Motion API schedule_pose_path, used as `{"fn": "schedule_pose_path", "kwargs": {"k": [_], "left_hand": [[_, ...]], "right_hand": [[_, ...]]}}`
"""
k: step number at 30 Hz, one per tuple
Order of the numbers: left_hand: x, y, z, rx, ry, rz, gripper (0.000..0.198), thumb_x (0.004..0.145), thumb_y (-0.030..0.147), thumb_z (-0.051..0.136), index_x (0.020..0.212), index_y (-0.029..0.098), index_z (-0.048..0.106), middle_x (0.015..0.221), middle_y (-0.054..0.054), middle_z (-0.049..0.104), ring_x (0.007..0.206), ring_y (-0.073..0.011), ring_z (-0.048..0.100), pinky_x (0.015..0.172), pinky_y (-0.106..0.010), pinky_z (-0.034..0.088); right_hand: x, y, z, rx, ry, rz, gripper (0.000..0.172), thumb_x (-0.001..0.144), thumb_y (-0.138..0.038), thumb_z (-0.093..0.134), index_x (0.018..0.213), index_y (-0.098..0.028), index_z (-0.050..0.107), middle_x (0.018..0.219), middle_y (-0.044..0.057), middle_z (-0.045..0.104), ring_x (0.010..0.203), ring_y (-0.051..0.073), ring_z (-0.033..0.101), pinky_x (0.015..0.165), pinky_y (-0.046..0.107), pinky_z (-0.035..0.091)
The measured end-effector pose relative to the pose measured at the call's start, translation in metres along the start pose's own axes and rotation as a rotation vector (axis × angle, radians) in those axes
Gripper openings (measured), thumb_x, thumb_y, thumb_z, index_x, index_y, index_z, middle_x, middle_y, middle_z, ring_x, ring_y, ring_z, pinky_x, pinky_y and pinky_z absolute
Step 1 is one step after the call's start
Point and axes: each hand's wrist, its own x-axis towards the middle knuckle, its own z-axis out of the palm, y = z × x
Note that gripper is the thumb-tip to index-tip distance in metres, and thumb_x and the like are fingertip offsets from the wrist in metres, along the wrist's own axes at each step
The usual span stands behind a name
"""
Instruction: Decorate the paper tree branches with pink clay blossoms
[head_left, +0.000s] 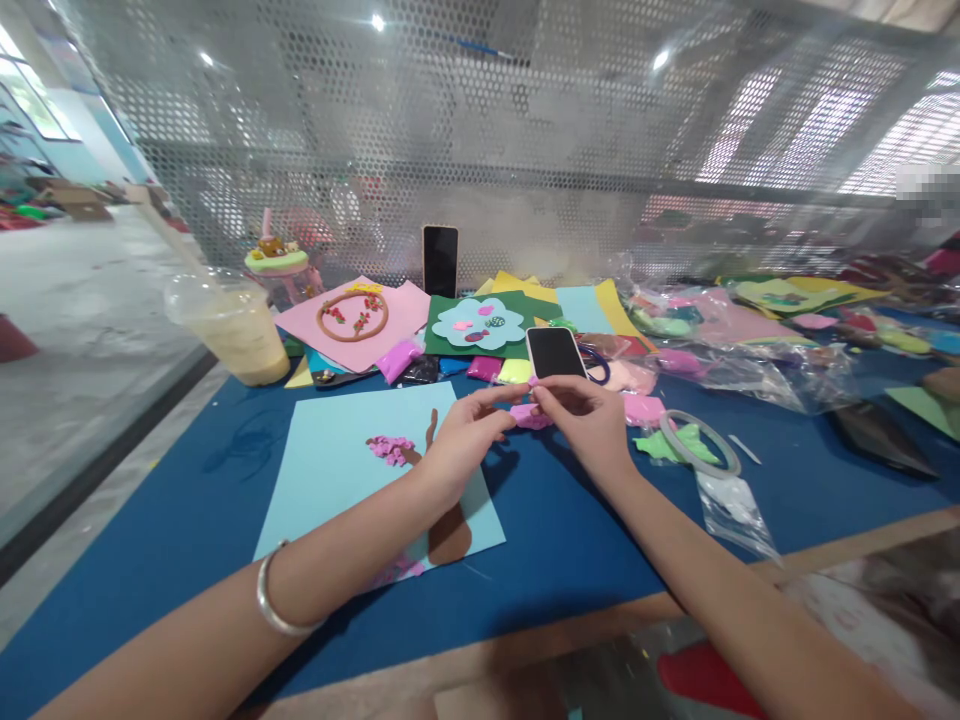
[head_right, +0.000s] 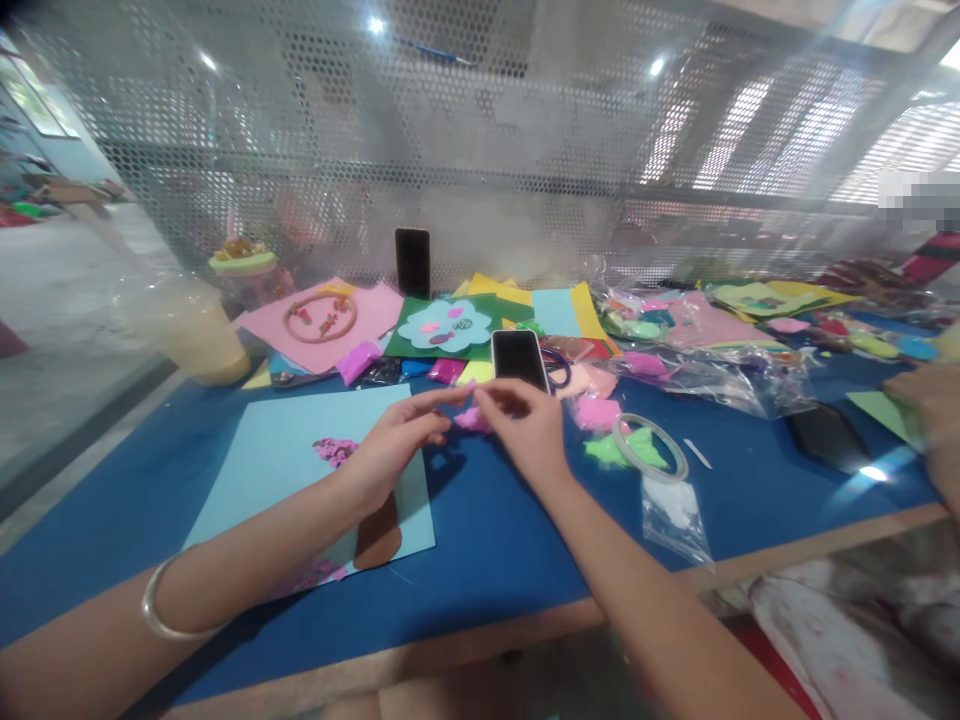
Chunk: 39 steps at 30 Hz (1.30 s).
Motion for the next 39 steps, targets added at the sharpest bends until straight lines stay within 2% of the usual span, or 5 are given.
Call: {"fn": "schedule_pose_path", "kwargs": {"k": [7, 15, 26, 32, 39], "left_hand": [[0.029, -0.005, -0.025, 1.177, -0.118, 0.583, 0.014, 0.079, 0.021, 0.059, 0.088, 0.017, 0.068, 0.09, -0.008, 0.067, 0.089, -0.0245, 0.055, 0.074, -0.033, 0.041], [0.034, -0.011, -0.014, 1.336, -0.233, 0.71, 0.013, 0.084, 0.017, 0.057, 0.079, 0.013, 0.067, 0.084, -0.01, 0.066, 0.087, -0.0242, 0.056, 0.069, -0.033, 0.036], [0.037, -0.019, -0.02, 1.085, -0.215, 0.626, 0.019, 0.086, 0.018, 0.053, 0.077, 0.016, 0.069, 0.08, -0.007, 0.068, 0.085, -0.0213, 0.057, 0.07, -0.031, 0.038], [0.036, -0.017, -0.029, 0.679, -0.112, 0.398, 0.013, 0.08, 0.025, 0.061, 0.074, 0.019, 0.071, 0.078, -0.002, 0.071, 0.076, -0.0174, 0.061, 0.067, -0.027, 0.042], [0.031, -0.014, -0.028, 0.173, -0.01, 0.127, 0.035, 0.079, 0.044, 0.06, 0.093, 0.015, 0.073, 0.089, -0.008, 0.072, 0.08, -0.019, 0.063, 0.064, -0.026, 0.046]], "right_hand": [[0.004, 0.003, 0.005, 0.109, 0.006, 0.102, 0.024, 0.071, -0.041, 0.072, 0.079, -0.019, 0.069, 0.07, 0.005, 0.071, 0.062, 0.021, 0.069, 0.059, 0.032, 0.056], [0.01, 0.016, 0.006, 0.136, -0.023, 0.167, 0.03, 0.064, -0.043, 0.077, 0.078, -0.017, 0.071, 0.071, 0.005, 0.071, 0.062, 0.022, 0.069, 0.061, 0.032, 0.057], [0.008, 0.015, 0.007, 0.086, -0.031, 0.166, 0.031, 0.066, -0.046, 0.075, 0.076, -0.017, 0.07, 0.068, 0.005, 0.071, 0.063, 0.021, 0.069, 0.058, 0.03, 0.056], [0.006, 0.011, 0.006, 0.103, -0.063, 0.173, 0.031, 0.066, -0.045, 0.075, 0.078, -0.017, 0.07, 0.066, 0.005, 0.07, 0.058, 0.02, 0.067, 0.056, 0.03, 0.056], [0.005, 0.007, 0.004, 0.096, -0.027, 0.134, 0.027, 0.068, -0.043, 0.075, 0.077, -0.018, 0.07, 0.068, 0.005, 0.07, 0.062, 0.02, 0.068, 0.06, 0.031, 0.057]]}}
